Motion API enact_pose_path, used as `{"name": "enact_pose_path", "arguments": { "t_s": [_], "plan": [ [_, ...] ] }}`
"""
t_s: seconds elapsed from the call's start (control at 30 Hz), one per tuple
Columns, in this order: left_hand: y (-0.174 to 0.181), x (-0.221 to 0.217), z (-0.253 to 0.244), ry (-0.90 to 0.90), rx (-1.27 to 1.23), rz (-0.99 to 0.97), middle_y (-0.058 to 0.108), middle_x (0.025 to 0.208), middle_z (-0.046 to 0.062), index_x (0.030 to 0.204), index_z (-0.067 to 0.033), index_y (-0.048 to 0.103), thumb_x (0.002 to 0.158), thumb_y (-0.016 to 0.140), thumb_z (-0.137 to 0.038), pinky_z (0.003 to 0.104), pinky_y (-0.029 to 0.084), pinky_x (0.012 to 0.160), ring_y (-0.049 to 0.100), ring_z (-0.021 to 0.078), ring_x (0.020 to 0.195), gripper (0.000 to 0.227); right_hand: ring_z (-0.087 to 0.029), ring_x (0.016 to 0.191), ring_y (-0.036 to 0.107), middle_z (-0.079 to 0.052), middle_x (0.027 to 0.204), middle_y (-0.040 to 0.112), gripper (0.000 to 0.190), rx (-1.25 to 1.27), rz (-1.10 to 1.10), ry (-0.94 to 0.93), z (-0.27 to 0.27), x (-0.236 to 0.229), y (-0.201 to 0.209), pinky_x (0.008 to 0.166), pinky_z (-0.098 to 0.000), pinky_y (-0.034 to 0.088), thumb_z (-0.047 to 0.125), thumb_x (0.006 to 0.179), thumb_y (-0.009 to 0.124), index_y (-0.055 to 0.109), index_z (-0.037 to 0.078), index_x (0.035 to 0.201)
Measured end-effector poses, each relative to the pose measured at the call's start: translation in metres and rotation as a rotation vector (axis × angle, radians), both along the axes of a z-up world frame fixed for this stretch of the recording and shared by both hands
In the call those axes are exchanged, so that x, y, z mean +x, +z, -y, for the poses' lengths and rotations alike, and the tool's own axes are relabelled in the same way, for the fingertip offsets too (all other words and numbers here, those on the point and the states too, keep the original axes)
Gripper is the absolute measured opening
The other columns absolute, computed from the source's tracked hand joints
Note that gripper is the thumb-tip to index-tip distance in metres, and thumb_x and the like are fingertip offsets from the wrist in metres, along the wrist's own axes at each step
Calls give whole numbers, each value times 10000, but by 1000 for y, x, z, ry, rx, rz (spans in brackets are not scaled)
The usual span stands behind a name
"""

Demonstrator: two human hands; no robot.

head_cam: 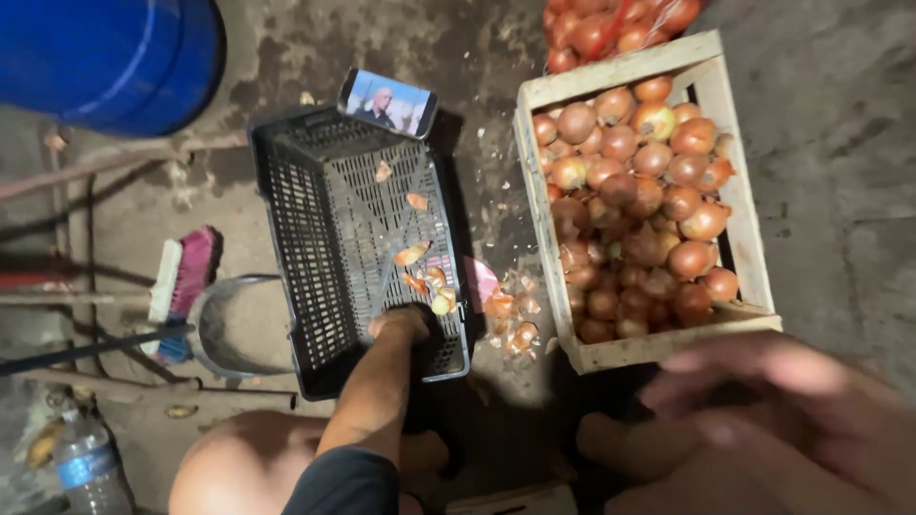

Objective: Peeling the outer skin of onions and sorting them into a different crate

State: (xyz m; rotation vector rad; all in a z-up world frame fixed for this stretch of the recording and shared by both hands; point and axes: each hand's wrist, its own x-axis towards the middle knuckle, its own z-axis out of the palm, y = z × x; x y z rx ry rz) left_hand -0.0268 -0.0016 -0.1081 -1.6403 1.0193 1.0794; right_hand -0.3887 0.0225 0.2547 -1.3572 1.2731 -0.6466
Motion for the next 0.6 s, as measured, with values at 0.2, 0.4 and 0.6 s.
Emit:
{"name": "enact_pose_path", "arguments": {
  "t_s": [0.2,0.4,0.6],
  "plan": [
    [-20,17,10,223,28,100,470,1588,64,1532,-198,477,904,671,-592,520,485,1090,476,328,1439,767,-245,787,1051,-122,1027,1147,525,447,-74,-3,13,-75,-51,730,-335,687,201,711,768,966,81,1182],
    [-100,35,2,193,-21,162,575,1493,131,1453,-83,568,1052,539,-350,528,520,1004,586,351,1323,483,-224,1017,1016,-84,1104,1047,574,475,-6,79,21,-86,-74,937,-336,638,190,654,842,963,32,1192],
    [-250,95,-35,163,-56,-276,726,1292,28,1234,-140,753,812,865,-336,277,492,1056,670,173,1163,479,-156,1179,919,-14,1244,973,599,367,-141,86,27,-33,-40,1049,-313,583,143,642,813,892,100,1234]
  ]
}}
